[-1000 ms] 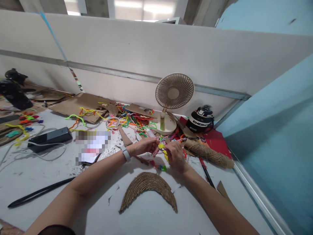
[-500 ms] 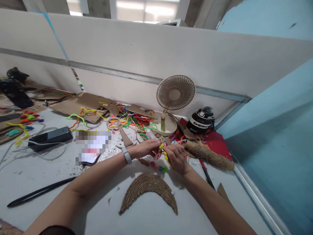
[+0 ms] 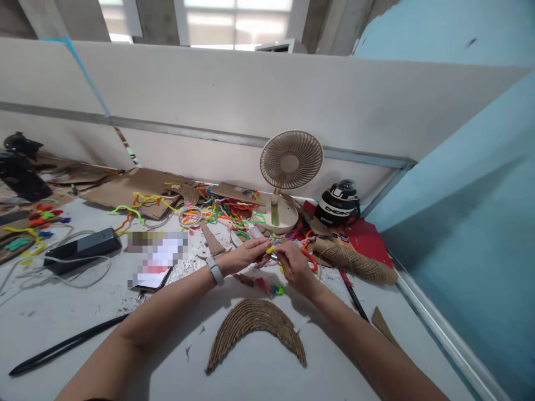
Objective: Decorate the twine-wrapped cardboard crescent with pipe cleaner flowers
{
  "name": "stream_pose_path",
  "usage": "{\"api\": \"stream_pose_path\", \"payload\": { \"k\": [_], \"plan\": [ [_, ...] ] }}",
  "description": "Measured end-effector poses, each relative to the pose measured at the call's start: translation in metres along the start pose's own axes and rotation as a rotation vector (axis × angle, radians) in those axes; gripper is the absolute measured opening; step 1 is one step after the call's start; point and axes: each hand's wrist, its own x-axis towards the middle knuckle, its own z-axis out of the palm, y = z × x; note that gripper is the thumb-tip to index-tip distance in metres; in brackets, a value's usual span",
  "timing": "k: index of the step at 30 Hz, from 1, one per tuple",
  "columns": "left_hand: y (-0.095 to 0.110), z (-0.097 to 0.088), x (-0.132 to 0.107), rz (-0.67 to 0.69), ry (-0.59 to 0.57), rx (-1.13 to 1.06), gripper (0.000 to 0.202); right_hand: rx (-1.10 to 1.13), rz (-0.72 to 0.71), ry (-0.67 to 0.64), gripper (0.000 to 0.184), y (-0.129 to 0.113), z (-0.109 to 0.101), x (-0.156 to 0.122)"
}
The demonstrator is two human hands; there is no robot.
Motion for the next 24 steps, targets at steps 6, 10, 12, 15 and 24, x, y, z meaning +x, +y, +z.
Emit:
{"api": "stream_pose_path", "payload": {
  "k": [6,10,12,15,24],
  "plan": [
    [0.007,0.0,-0.002,0.003,0.058,0.051,0.045,0.806,0.644,-0.1,0.028,-0.009,0.007,0.002],
    [0.008,0.001,-0.002,-0.006,0.068,0.055,0.045,1.05,0.749,-0.134,0.036,-0.01,0.01,0.005],
    [0.007,0.001,-0.001,-0.009,0.061,0.038,0.046,1.049,0.742,-0.119,0.035,-0.01,0.008,0.007],
    [0.004,0.002,0.0,-0.003,0.057,0.013,0.047,0.992,0.708,-0.075,0.032,-0.012,0.002,0.011],
    [0.009,0.0,-0.002,0.076,0.042,0.205,0.044,1.229,0.786,-0.202,0.035,-0.009,0.0,0.01]
  ]
}}
